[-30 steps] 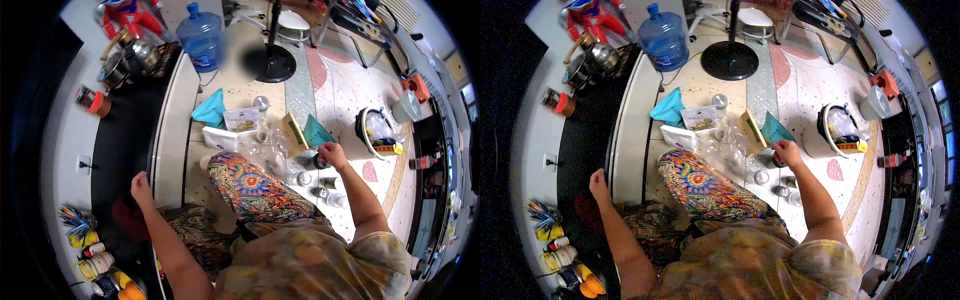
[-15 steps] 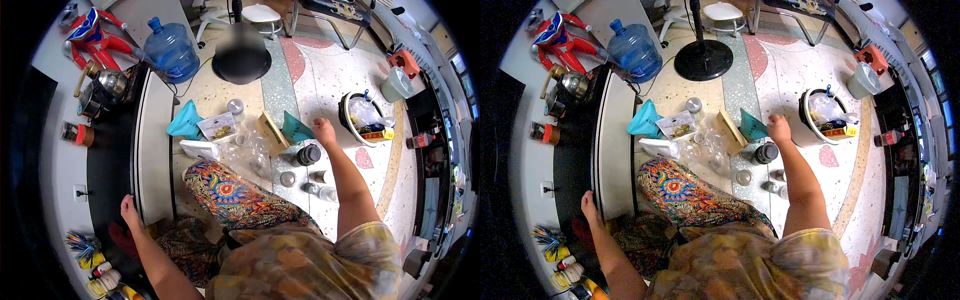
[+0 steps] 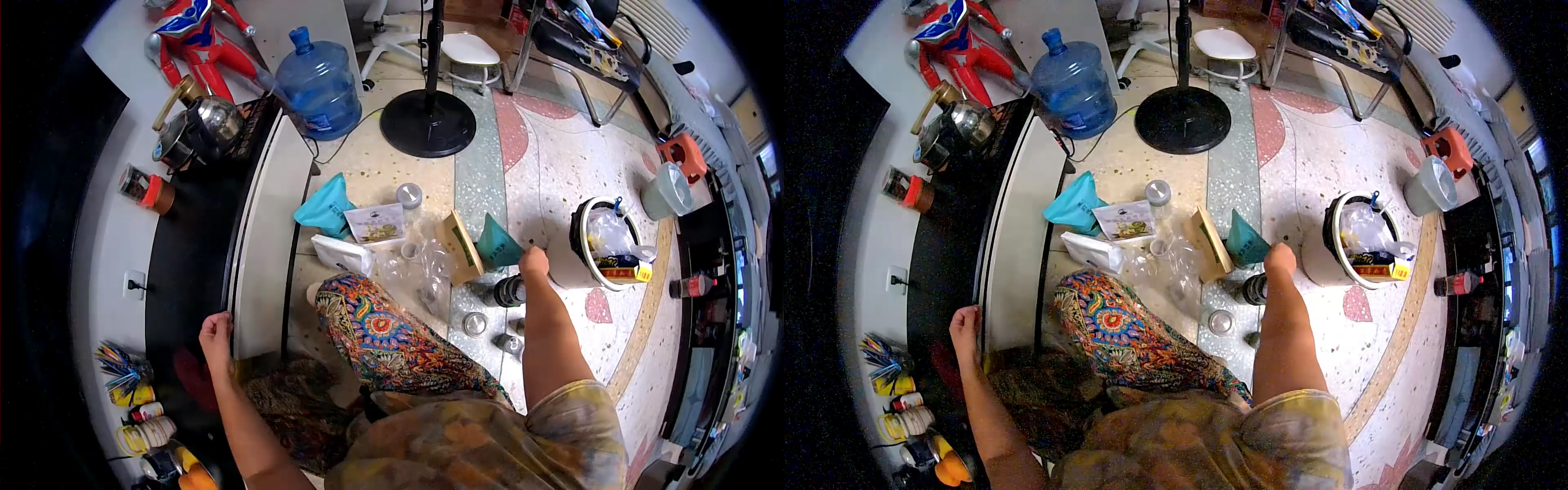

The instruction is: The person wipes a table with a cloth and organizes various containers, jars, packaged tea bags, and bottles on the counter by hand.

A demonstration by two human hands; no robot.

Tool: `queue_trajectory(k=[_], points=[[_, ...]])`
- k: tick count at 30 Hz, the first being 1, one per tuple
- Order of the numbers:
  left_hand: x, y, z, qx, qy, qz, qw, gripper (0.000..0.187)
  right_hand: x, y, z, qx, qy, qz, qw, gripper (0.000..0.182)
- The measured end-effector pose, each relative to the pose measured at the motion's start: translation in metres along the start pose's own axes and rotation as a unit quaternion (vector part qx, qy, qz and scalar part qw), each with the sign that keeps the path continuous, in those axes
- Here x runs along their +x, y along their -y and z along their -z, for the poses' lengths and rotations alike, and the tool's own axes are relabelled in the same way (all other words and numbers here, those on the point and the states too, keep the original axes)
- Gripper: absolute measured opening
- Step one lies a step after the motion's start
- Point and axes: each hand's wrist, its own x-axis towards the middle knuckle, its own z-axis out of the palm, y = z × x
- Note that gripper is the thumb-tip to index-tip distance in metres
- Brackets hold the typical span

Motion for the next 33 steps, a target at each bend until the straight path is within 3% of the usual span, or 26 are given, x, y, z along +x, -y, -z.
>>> queue_trajectory(k=[4,10,13,16,18,22,26,31,33], points=[[-0.002,-0.007,-0.011,-0.017,0.037,-0.025,0.999,0.019,0.017,0.004,-0.001,-0.062,-0.036,0.042,0.997,0.021],[-0.005,-0.026,-0.032,-0.009,0.05,-0.055,0.997,0.013,0.028,0.025,0.068,-0.08,-0.134,0.176,0.972,0.021],[0.004,-0.023,-0.042,0.022,0.053,-0.088,0.995,0.013,0.011,0.054,0.121,-0.128,-0.137,0.226,0.956,0.022],[0.008,-0.036,-0.059,0.061,0.071,-0.142,0.985,0.014,-0.008,0.081,0.155,-0.08,-0.224,0.362,0.902,0.013],[0.003,-0.055,-0.077,0.139,0.102,-0.192,0.966,0.012,-0.027,0.111,0.177,-0.064,-0.249,0.396,0.881,0.013],[0.002,-0.07,-0.117,0.072,0.112,-0.22,0.966,0.018,-0.071,0.178,0.208,0.0,-0.282,0.494,0.822,0.016],[-0.011,-0.098,-0.137,0.029,0.157,-0.22,0.962,0.04,-0.114,0.241,0.205,0.113,-0.248,0.582,0.766,0.016],[-0.013,-0.1,-0.123,0.003,0.158,-0.237,0.958,0.071,-0.166,0.301,0.179,0.236,-0.088,0.663,0.704,0.012],[-0.012,-0.094,-0.104,-0.068,0.166,-0.2,0.963,0.067,-0.187,0.321,0.166,0.274,-0.034,0.679,0.68,0.011]])
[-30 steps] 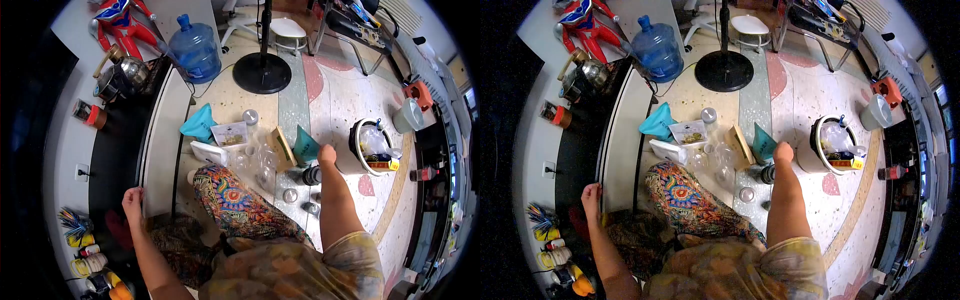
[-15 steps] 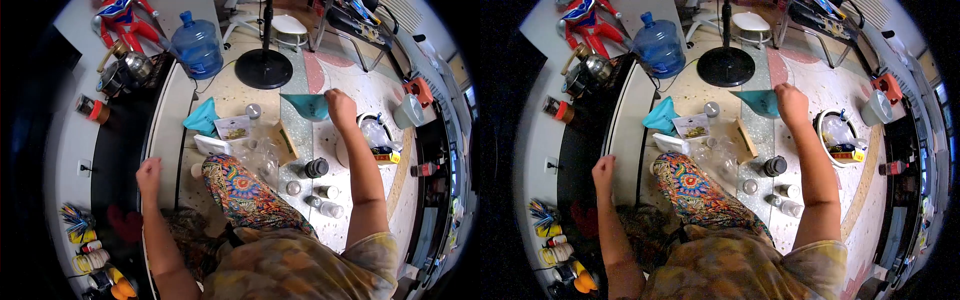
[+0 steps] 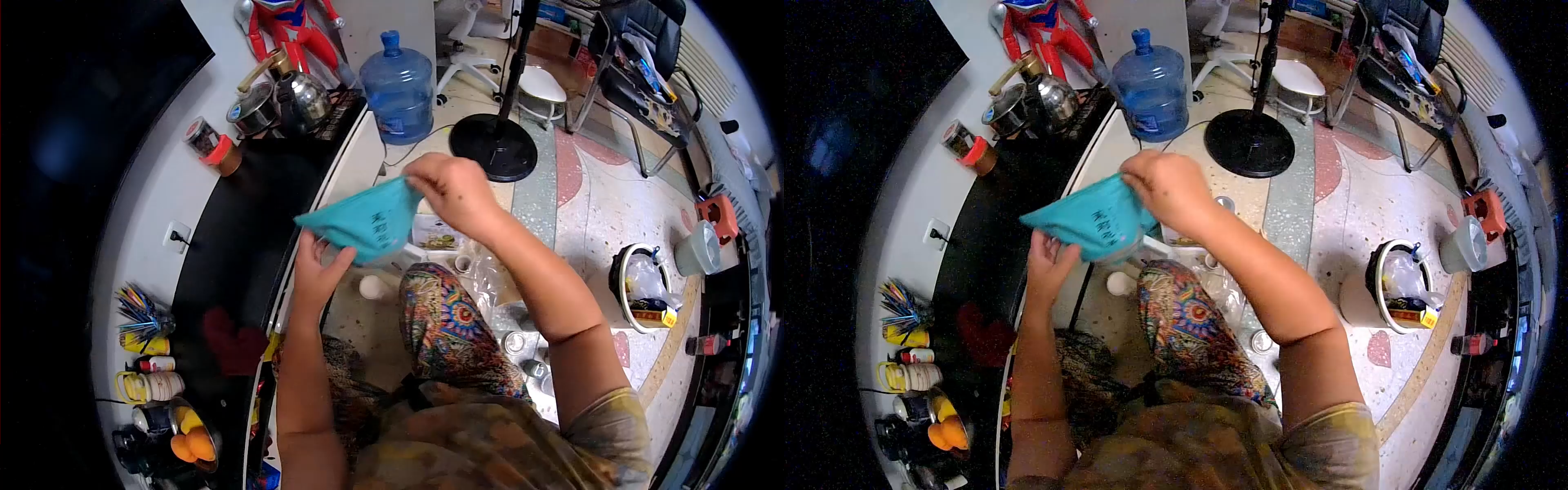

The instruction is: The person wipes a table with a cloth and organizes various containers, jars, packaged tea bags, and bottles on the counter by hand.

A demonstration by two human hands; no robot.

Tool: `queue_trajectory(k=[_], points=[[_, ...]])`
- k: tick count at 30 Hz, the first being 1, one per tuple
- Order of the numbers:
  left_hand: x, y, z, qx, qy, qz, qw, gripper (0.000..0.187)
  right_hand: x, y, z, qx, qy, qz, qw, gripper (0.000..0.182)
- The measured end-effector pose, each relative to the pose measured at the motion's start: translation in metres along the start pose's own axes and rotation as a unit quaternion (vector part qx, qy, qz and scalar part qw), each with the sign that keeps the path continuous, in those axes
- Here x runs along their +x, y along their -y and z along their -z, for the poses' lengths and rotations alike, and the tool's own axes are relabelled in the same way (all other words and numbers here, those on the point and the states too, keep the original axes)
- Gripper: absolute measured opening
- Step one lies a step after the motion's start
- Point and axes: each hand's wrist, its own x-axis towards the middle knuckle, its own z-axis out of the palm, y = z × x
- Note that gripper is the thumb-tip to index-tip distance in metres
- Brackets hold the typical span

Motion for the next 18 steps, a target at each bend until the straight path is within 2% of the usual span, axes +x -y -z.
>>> queue_trajectory(k=[1,2,5,6,10,12,13,15,18], points=[[-0.003,-0.002,0.007,-0.08,-0.005,0.025,0.996,0.063,0.005,0.006,-0.011,0.032,0.012,0.001,0.999,0.011],[-0.007,-0.006,0.014,-0.1,-0.013,0.065,0.993,0.053,0.008,0.012,-0.024,0.039,0.016,0.023,0.999,0.011],[-0.018,-0.001,0.039,-0.093,-0.008,0.111,0.989,0.049,0.023,0.029,-0.046,0.051,0.053,0.049,0.996,0.012],[-0.022,-0.004,0.044,-0.065,-0.017,0.129,0.989,0.058,0.029,0.032,-0.053,0.056,0.047,0.068,0.995,0.011],[-0.032,0.022,0.063,-0.032,-0.015,0.136,0.99,0.066,0.053,0.048,-0.069,0.031,0.077,0.061,0.995,0.01],[-0.03,0.035,0.064,-0.033,0.036,0.04,0.998,0.071,0.065,0.054,-0.074,0.043,0.07,0.069,0.994,0.01],[-0.029,0.034,0.064,-0.026,0.028,0.035,0.999,0.071,0.071,0.056,-0.077,0.048,0.064,0.068,0.995,0.01],[-0.024,0.031,0.065,-0.012,0.038,0.13,0.991,0.074,0.083,0.06,-0.084,0.067,0.045,0.085,0.993,0.011],[-0.014,0.044,0.065,0.008,0.002,0.071,0.997,0.068,0.096,0.076,-0.091,0.08,0.024,0.062,0.995,0.009]])
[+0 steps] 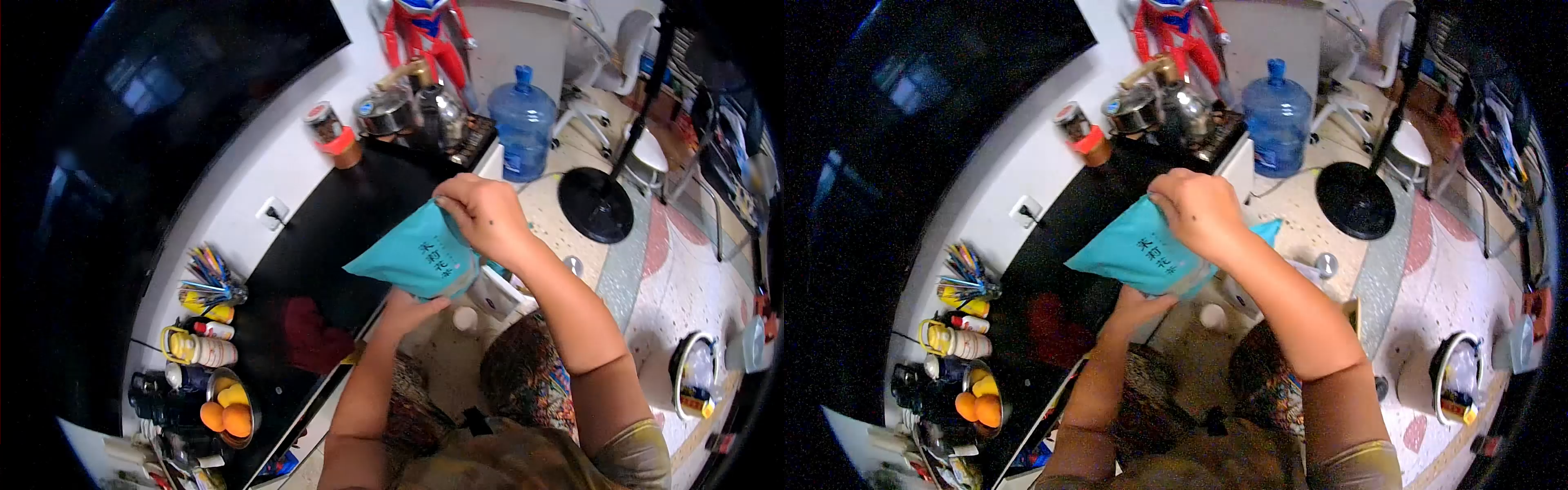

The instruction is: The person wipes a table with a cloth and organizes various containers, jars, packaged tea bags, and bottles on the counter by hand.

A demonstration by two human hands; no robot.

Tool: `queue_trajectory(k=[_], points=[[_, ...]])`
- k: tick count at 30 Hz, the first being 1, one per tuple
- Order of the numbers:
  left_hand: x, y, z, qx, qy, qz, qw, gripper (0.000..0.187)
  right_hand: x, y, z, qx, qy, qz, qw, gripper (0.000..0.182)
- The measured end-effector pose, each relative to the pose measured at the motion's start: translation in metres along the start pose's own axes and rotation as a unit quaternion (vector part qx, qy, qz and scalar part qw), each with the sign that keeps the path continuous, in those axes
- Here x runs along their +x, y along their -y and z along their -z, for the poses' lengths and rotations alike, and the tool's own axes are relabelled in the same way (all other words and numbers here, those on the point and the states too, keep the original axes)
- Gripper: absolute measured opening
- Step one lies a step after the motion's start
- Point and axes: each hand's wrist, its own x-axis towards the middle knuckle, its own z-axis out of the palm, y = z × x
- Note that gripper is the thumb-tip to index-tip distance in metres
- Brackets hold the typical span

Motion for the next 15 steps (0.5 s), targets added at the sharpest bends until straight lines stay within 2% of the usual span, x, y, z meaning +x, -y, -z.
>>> queue_trajectory(k=[1,4,8,10,11,13,15], points=[[0.004,-0.001,0.001,0.006,-0.011,-0.004,1.0,0.068,0.005,0.001,-0.006,0.007,-0.001,0.011,1.0,0.009],[0.016,-0.008,0.006,0.016,-0.08,-0.087,0.993,0.057,0.022,0.005,-0.019,0.013,-0.033,0.009,0.999,0.008],[0.029,-0.016,0.034,0.063,-0.097,-0.093,0.989,0.056,0.044,0.001,-0.036,0.028,-0.014,0.034,0.999,0.017],[0.035,-0.02,0.055,0.106,-0.138,-0.028,0.984,0.053,0.05,0.009,-0.039,0.11,-0.113,0.065,0.985,0.031],[0.04,-0.018,0.069,0.11,-0.14,-0.031,0.984,0.053,0.047,0.009,-0.04,0.113,-0.116,0.069,0.984,0.031],[0.052,-0.007,0.101,0.166,-0.191,-0.081,0.964,0.051,0.029,0.003,-0.04,0.146,-0.121,0.049,0.981,0.043],[0.067,-0.001,0.136,0.066,-0.236,-0.044,0.968,0.048,0.002,-0.012,-0.057,0.156,-0.077,0.009,0.985,0.039]])
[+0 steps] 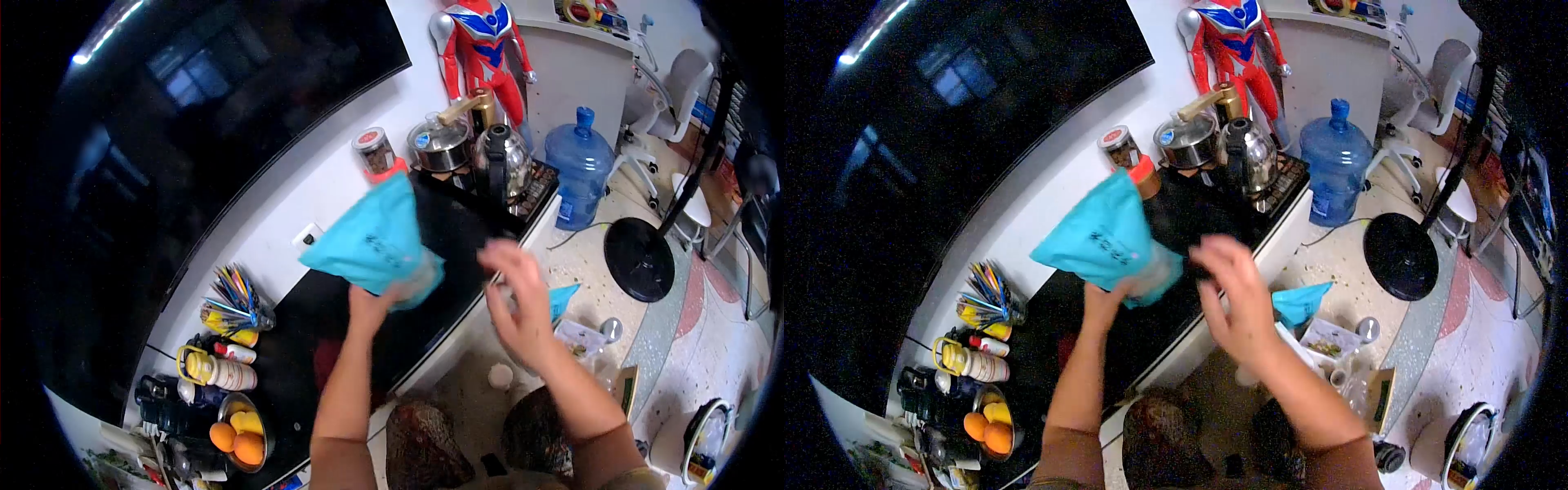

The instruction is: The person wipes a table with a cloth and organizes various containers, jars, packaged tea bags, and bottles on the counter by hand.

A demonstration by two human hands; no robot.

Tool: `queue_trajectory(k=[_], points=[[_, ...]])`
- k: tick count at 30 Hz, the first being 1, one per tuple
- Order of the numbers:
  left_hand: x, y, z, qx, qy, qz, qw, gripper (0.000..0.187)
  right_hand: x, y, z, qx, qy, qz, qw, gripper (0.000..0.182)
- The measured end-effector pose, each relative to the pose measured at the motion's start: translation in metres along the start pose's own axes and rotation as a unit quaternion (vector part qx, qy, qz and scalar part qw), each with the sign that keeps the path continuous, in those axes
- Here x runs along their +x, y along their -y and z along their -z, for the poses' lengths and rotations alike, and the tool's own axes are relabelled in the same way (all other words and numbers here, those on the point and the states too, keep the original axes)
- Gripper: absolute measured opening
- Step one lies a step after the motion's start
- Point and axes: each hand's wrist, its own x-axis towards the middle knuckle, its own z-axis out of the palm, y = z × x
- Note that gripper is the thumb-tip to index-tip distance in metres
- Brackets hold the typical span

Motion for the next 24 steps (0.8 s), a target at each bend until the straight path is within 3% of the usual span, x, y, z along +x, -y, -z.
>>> queue_trajectory(k=[4,7,10,15,18,22,24], points=[[0.06,0.025,0.038,0.019,-0.099,-0.005,0.995,0.046,-0.066,-0.044,-0.03,0.095,0.068,-0.177,0.977,0.029],[0.103,0.052,0.056,-0.002,-0.144,-0.019,0.989,0.049,-0.1,-0.073,-0.05,0.073,0.113,-0.203,0.97,0.027],[0.138,0.072,0.068,-0.048,-0.157,-0.006,0.986,0.055,-0.088,-0.07,-0.056,0.063,0.175,-0.135,0.973,0.026],[0.182,0.09,0.068,-0.06,-0.172,-0.025,0.983,0.058,-0.096,-0.078,-0.063,0.039,0.278,-0.2,0.939,0.025],[0.195,0.098,0.063,-0.034,-0.15,-0.019,0.988,0.059,-0.099,-0.076,-0.062,0.013,0.315,-0.176,0.932,0.025],[0.205,0.112,0.063,-0.034,-0.149,0.001,0.988,0.058,-0.095,-0.078,-0.062,0.025,0.298,-0.164,0.94,0.025],[0.208,0.122,0.073,0.04,-0.147,-0.012,0.988,0.059,-0.094,-0.079,-0.061,0.017,0.299,-0.163,0.94,0.025]])
